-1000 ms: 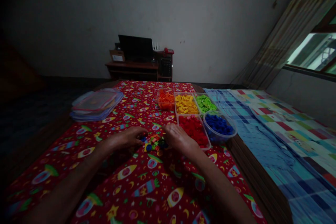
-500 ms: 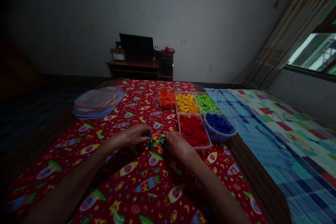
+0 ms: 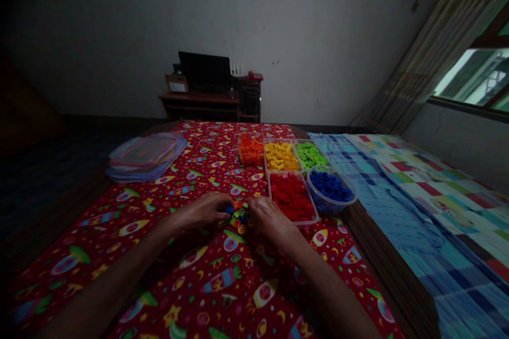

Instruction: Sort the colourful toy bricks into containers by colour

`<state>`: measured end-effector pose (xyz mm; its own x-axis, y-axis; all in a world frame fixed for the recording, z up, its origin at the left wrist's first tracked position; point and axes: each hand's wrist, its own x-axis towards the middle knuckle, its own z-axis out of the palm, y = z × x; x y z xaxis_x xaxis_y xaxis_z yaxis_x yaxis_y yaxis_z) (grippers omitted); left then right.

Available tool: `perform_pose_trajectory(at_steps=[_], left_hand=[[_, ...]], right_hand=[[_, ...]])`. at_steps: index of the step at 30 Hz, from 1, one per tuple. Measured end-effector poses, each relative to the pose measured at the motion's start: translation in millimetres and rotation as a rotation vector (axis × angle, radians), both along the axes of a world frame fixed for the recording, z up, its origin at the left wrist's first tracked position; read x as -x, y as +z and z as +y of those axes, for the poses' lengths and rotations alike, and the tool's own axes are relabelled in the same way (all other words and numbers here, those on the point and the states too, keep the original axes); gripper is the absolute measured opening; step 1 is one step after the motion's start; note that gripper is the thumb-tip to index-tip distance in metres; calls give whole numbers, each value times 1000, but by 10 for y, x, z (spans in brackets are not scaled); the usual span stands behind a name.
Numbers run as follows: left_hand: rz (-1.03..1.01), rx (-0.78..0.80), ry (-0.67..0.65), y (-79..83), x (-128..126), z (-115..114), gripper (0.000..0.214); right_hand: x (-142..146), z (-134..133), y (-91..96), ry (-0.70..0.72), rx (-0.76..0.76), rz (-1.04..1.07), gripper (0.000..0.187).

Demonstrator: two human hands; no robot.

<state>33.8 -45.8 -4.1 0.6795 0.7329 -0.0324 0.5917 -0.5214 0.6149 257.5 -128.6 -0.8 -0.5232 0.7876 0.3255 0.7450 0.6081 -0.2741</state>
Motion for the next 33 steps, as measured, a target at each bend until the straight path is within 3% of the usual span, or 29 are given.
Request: perform_pose_trajectory(at_steps=[7, 13, 16, 21, 27, 33], left_hand=[[-398, 436, 85, 64, -69, 67, 41], [-520, 599, 68, 117, -84, -20, 52], [-559, 632, 115, 132, -127, -52, 57], [-569, 635, 163, 196, -186, -101, 46], [-555, 536, 198, 208, -164, -115, 40], [-619, 595, 253, 214, -224, -159, 42]], right_hand=[[79, 40, 160, 23, -65, 203, 40], [173, 41, 298, 130, 84, 241, 44], [187, 50, 295, 126, 74, 252, 41], [225, 75, 261, 34, 71, 230, 35], [201, 74, 312, -112, 40, 190, 17], [173, 122, 195, 10, 36, 301, 21]])
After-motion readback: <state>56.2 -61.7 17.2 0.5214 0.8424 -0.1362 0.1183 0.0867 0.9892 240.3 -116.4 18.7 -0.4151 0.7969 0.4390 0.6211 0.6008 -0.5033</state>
